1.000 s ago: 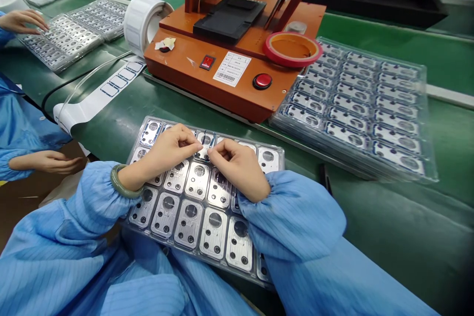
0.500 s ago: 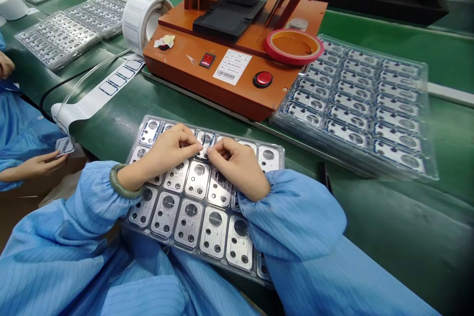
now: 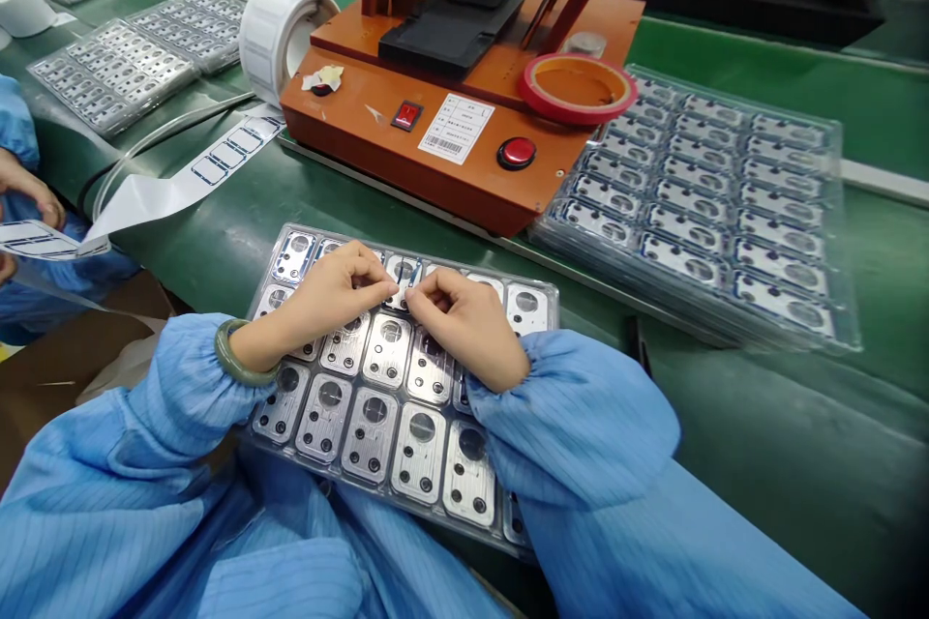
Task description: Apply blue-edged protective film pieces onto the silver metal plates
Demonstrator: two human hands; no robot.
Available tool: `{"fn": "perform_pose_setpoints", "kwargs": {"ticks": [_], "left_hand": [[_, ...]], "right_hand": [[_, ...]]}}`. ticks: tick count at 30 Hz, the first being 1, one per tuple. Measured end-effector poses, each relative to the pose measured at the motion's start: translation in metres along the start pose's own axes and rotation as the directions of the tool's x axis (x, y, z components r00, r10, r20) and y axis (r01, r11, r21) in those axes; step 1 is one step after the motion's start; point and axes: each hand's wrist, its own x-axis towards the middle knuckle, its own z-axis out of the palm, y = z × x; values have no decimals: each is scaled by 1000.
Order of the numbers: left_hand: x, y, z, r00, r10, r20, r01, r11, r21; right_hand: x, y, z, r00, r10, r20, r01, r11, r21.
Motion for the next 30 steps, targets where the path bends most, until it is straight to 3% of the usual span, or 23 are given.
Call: {"fn": "perform_pose_setpoints", "kwargs": {"ticks": [14, 30], "left_hand": [[0, 1, 0, 1000, -1, 12, 1, 1000, 21], [-2, -16, 5, 958, 288, 4, -282, 934, 221]], "right_hand": [[0, 1, 1, 1000, -9, -3, 9, 1000, -22], [-2, 0, 0, 996, -84, 0, 83, 994, -73]]}}
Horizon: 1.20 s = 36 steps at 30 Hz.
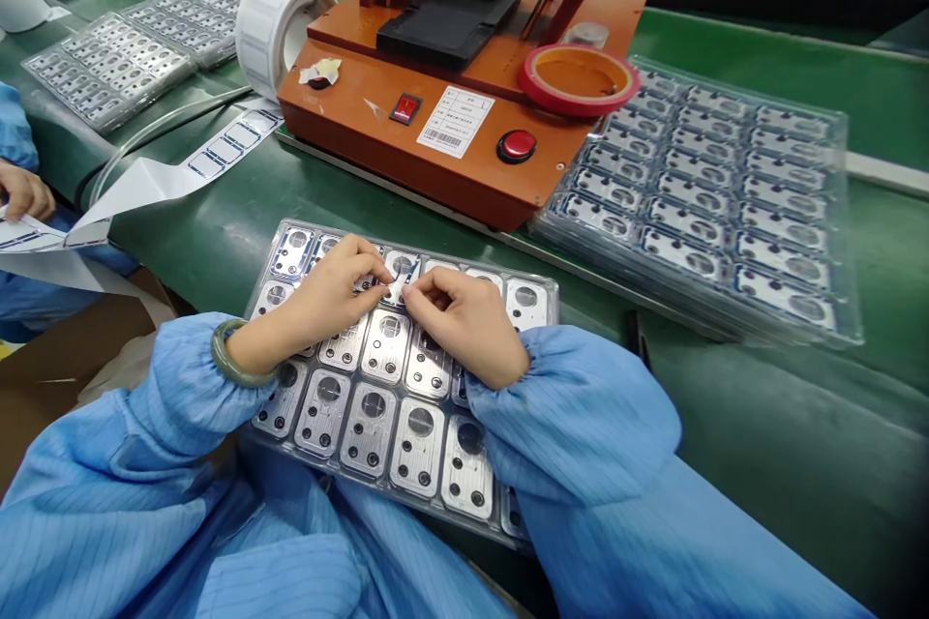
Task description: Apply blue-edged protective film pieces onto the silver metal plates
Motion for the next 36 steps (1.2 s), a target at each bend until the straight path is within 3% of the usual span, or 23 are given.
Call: {"fn": "perform_pose_setpoints", "kwargs": {"ticks": [6, 21, 31, 36], "left_hand": [[-1, -2, 1, 1000, 18, -9, -18, 999, 30], [0, -2, 1, 1000, 22, 23, -23, 999, 28], [0, 0, 0, 998, -34, 52, 33, 999, 33], [0, -1, 0, 999, -31, 35, 31, 999, 8]], "right_hand": [[0, 0, -8, 996, -61, 69, 70, 987, -143], [4, 8, -13, 983, -40, 179, 72, 982, -177], [9, -4, -12, 963, 121, 242, -45, 954, -298], [6, -1, -10, 977, 126, 173, -93, 978, -189]]}}
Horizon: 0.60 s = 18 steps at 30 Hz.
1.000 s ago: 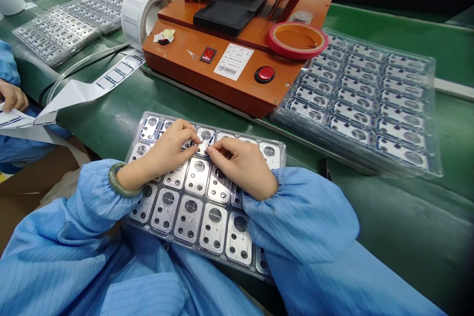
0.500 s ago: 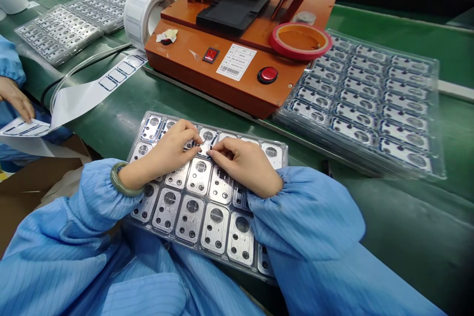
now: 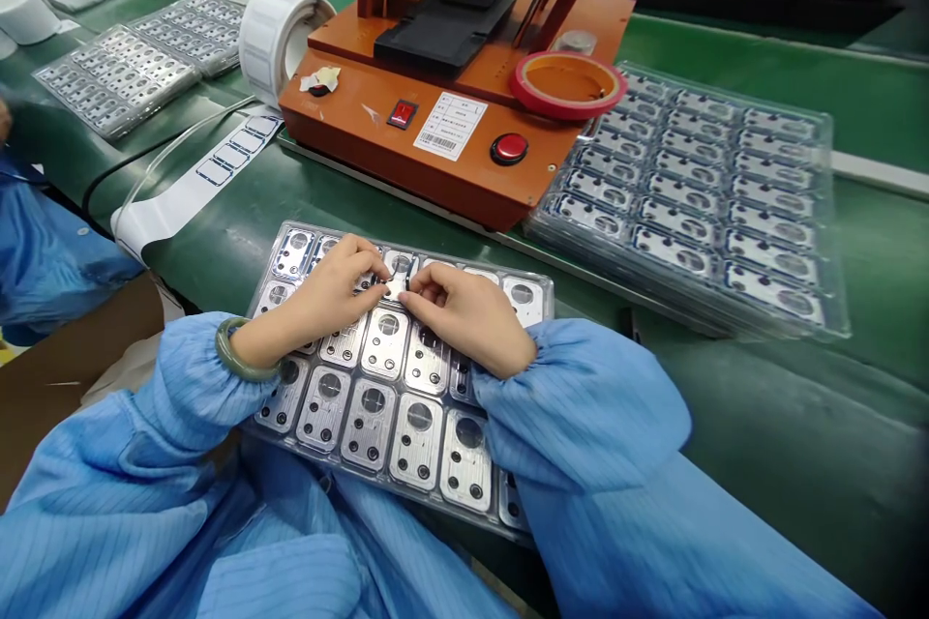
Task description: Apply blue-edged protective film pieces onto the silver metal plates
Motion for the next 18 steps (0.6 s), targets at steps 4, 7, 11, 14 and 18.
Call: {"fn": "perform_pose_setpoints", "kwargs": {"ticks": [4, 7, 11, 14, 18], "left_hand": [[0, 1, -1, 1000, -11, -28, 10, 998, -57], [0, 3, -3, 998, -5, -57, 0, 996, -88], [0, 6, -5, 995, 25, -92, -35, 993, -113], [0, 7, -6, 989, 28, -147, -43, 994, -99], [-2, 8, -6, 976, 41, -213, -66, 992, -110]], "right_hand": [[-1, 5, 4, 996, 45, -82, -28, 980, 195], [0, 7, 7, 993, 55, -106, -19, 948, 319], [-2, 7, 10, 988, 56, -146, 6, 920, 391], [-3, 7, 13, 977, 56, -203, 41, 894, 445], [-4, 6, 16, 959, 69, -276, 98, 831, 547]]}}
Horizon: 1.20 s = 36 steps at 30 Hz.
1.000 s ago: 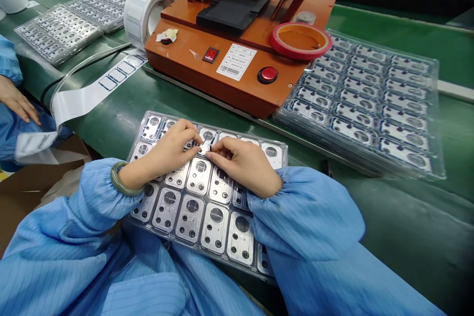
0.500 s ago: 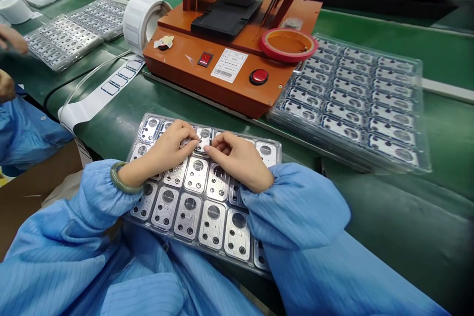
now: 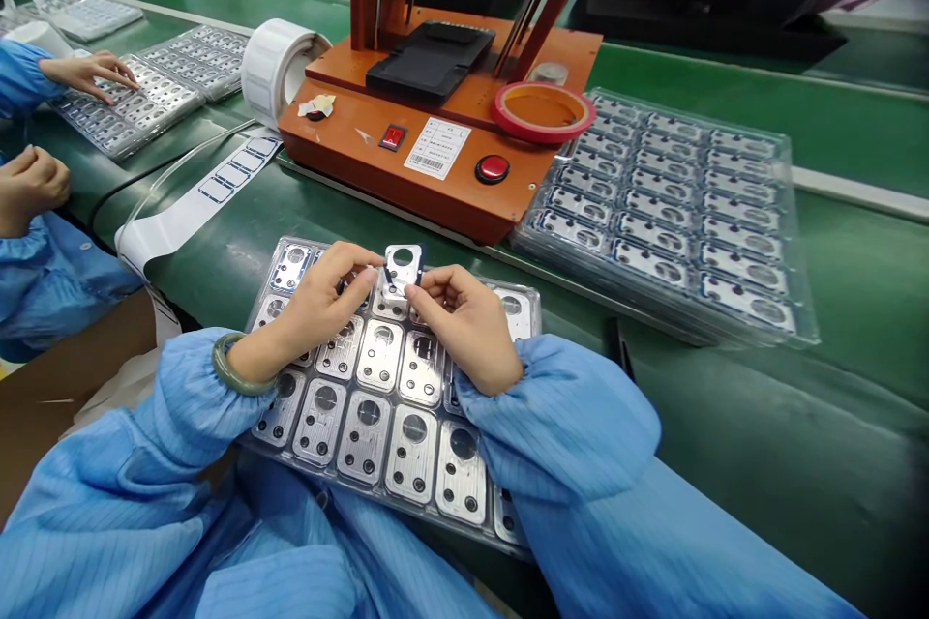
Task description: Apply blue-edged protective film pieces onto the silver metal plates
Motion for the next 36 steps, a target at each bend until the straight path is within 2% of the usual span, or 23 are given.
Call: {"fn": "perform_pose_setpoints", "kwargs": {"ticks": [4, 9, 11, 13, 16, 20, 23, 29, 36], "left_hand": [[-3, -1, 2, 999, -49, -16, 47, 993, -105], [-2, 0, 5, 984, -175, -42, 147, 915, -377], [-1, 2, 5, 959, -283, 34, 265, 842, -470], [1, 5, 4, 921, -351, 170, 386, 757, -527], [2, 10, 1, 882, -346, 321, 472, 667, -577], [1, 13, 1, 864, -329, 382, 503, 596, -626], [0, 13, 2, 872, -324, 368, 490, 596, -636], [0, 14, 4, 880, -326, 344, 473, 665, -578], [0, 15, 5, 891, -299, 343, 450, 680, -578]], "right_hand": [[-1, -1, 2, 998, -21, -60, 27, 993, 112], [-3, -3, 2, 988, -73, -134, 90, 988, 124], [-4, -4, 3, 987, -83, -137, 100, 987, 122], [-5, -4, 3, 987, -98, -131, 114, 986, 122], [-6, -5, 4, 984, -122, -127, 135, 986, 99], [-8, -6, 4, 979, -160, -126, 165, 986, 31], [-8, -6, 3, 970, -204, -132, 203, 979, -25], [-11, -4, 3, 945, -299, -130, 286, 952, -111], [-12, -3, 3, 937, -324, -131, 302, 939, -161]]}}
